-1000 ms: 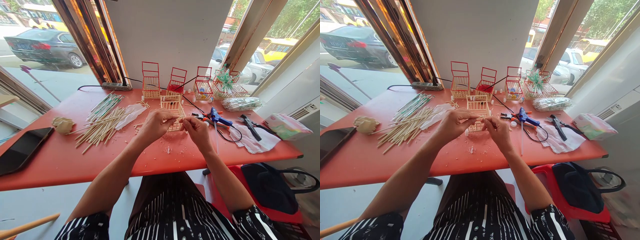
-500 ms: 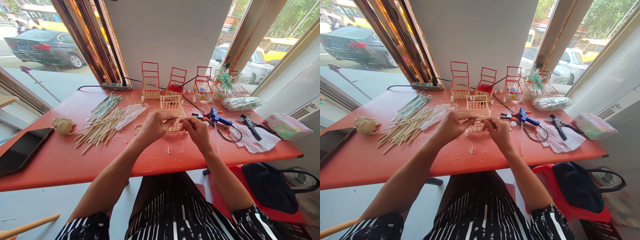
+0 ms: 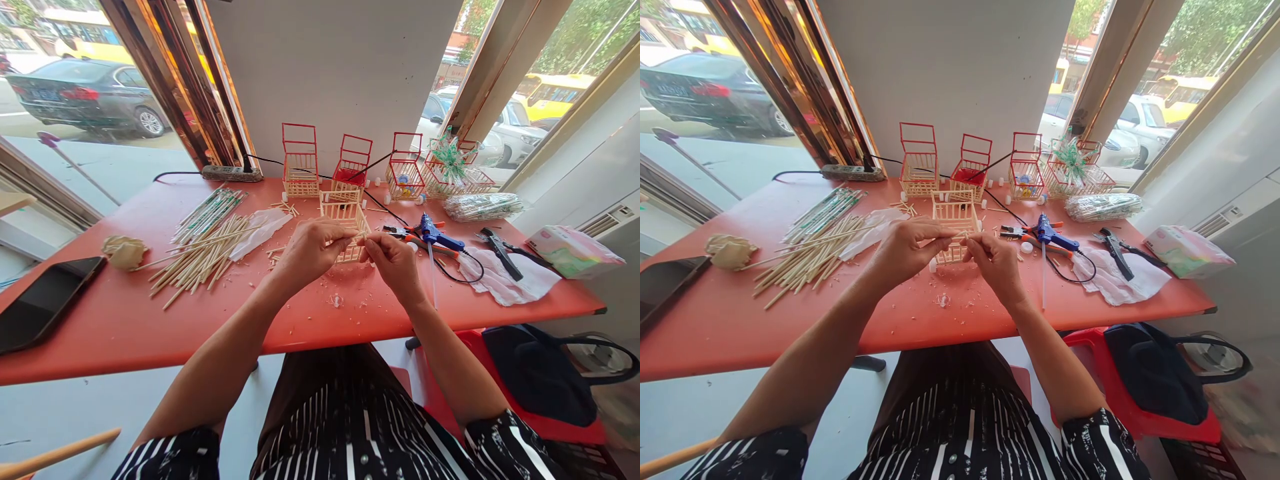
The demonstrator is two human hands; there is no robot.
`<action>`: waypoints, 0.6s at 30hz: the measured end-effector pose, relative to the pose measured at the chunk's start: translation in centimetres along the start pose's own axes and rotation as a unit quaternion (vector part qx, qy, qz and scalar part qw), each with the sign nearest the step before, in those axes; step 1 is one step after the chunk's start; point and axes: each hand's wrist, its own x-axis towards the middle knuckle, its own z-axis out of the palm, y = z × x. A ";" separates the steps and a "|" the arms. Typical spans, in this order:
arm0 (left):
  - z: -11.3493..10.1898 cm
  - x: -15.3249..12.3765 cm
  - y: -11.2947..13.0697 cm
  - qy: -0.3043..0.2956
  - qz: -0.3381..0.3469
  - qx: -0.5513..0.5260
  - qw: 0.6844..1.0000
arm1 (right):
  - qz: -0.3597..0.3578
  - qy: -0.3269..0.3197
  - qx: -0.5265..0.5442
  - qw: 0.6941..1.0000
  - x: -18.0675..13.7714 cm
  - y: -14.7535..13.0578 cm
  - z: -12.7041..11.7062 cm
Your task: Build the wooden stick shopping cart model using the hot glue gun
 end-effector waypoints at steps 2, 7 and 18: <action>0.0 0.0 0.1 -0.002 -0.001 -0.002 1.000 | 0.000 0.000 -0.001 1.000 0.0 0.0 0.0; -0.1 0.0 0.2 0.001 0.003 -0.002 1.000 | 0.000 0.002 -0.002 1.000 0.0 0.1 0.0; -0.1 0.1 0.3 0.004 -0.003 -0.004 1.000 | 0.000 -0.002 0.002 1.000 0.0 0.2 0.1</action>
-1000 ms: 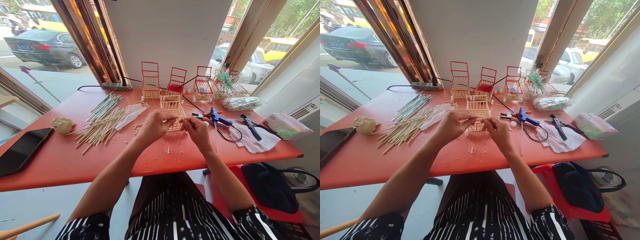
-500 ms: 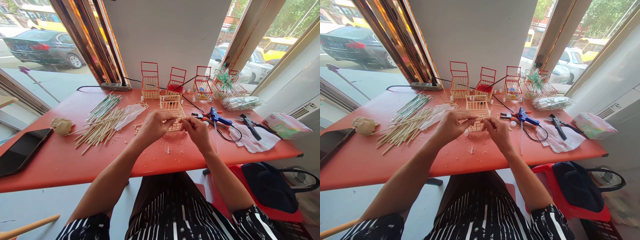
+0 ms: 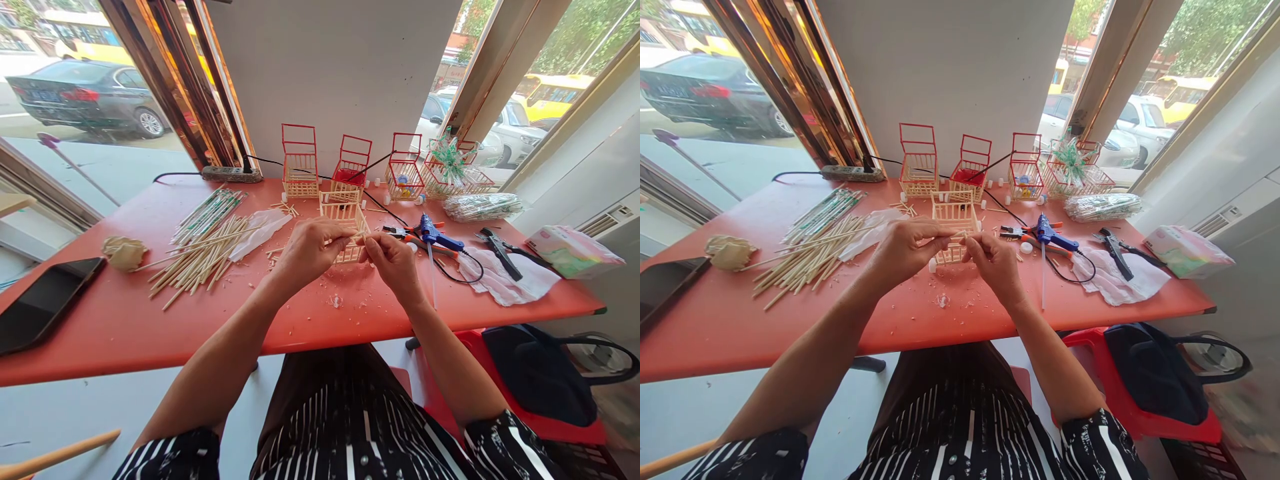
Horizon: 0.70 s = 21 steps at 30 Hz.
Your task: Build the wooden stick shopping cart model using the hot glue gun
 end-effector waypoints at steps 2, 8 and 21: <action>0.0 0.0 0.0 -0.002 -0.006 0.003 1.000 | 0.000 0.000 0.002 1.000 0.0 0.0 0.0; 0.1 -0.1 -0.2 0.002 -0.004 0.003 1.000 | 0.003 0.009 0.004 1.000 0.0 0.2 0.1; 0.0 0.0 0.0 -0.001 0.001 0.003 1.000 | -0.004 0.012 -0.006 1.000 0.0 0.3 0.0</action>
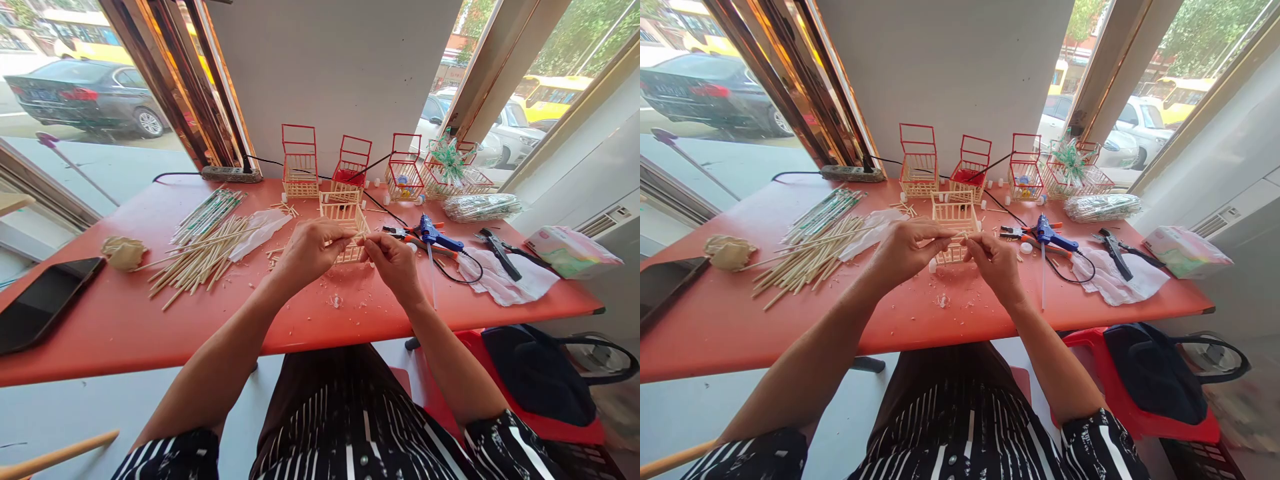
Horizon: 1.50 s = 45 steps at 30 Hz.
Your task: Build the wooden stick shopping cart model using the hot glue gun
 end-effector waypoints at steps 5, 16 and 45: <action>0.0 0.0 -0.1 0.001 0.001 -0.004 1.000 | 0.000 0.000 0.005 1.000 0.0 0.0 0.1; 0.1 0.0 -0.2 0.002 0.004 -0.005 1.000 | 0.002 -0.005 0.009 1.000 0.0 0.1 0.0; -0.2 0.0 0.1 -0.008 0.006 -0.006 1.000 | -0.008 -0.006 0.014 1.000 0.0 -0.1 0.0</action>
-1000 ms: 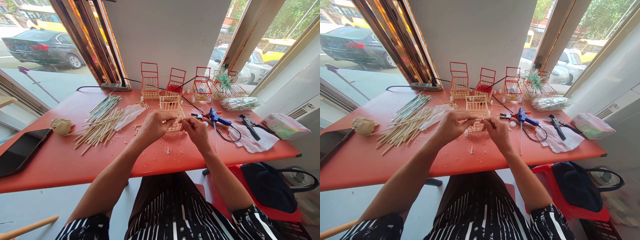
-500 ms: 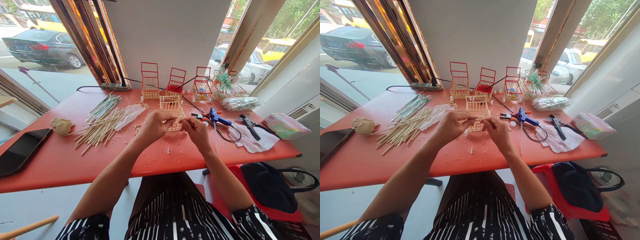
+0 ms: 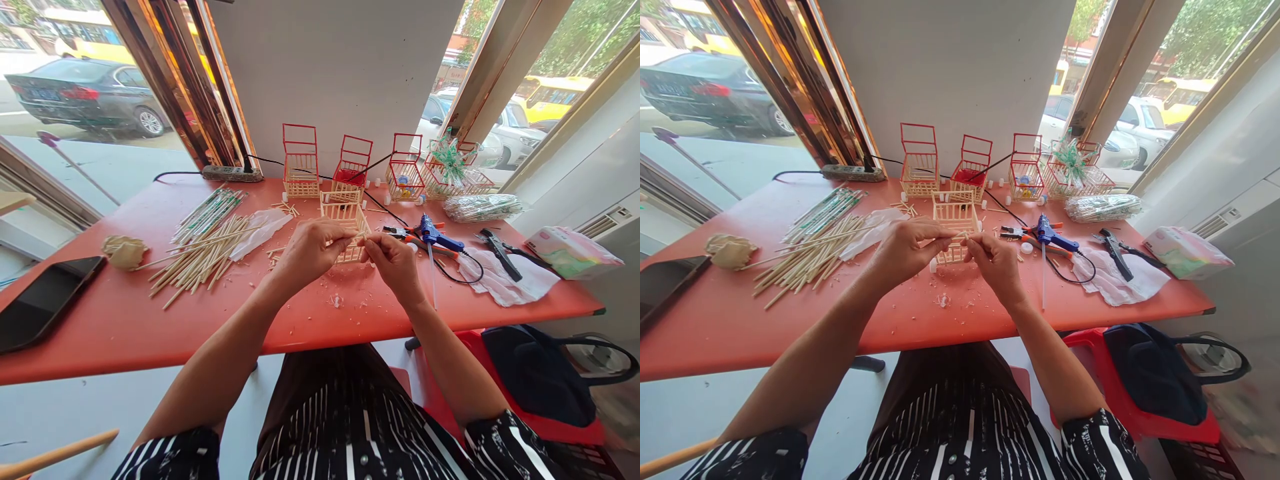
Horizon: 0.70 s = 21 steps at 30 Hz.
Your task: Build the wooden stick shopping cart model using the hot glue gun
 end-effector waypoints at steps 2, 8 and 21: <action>0.0 0.0 0.0 -0.001 0.002 0.001 1.000 | 0.000 0.000 0.002 1.000 0.0 0.0 0.0; 0.0 0.0 0.0 0.005 0.003 -0.001 1.000 | 0.006 0.002 0.002 1.000 -0.1 -0.2 0.1; 0.2 -0.1 -0.1 0.011 0.002 0.011 1.000 | 0.008 0.002 0.002 1.000 0.0 0.0 0.1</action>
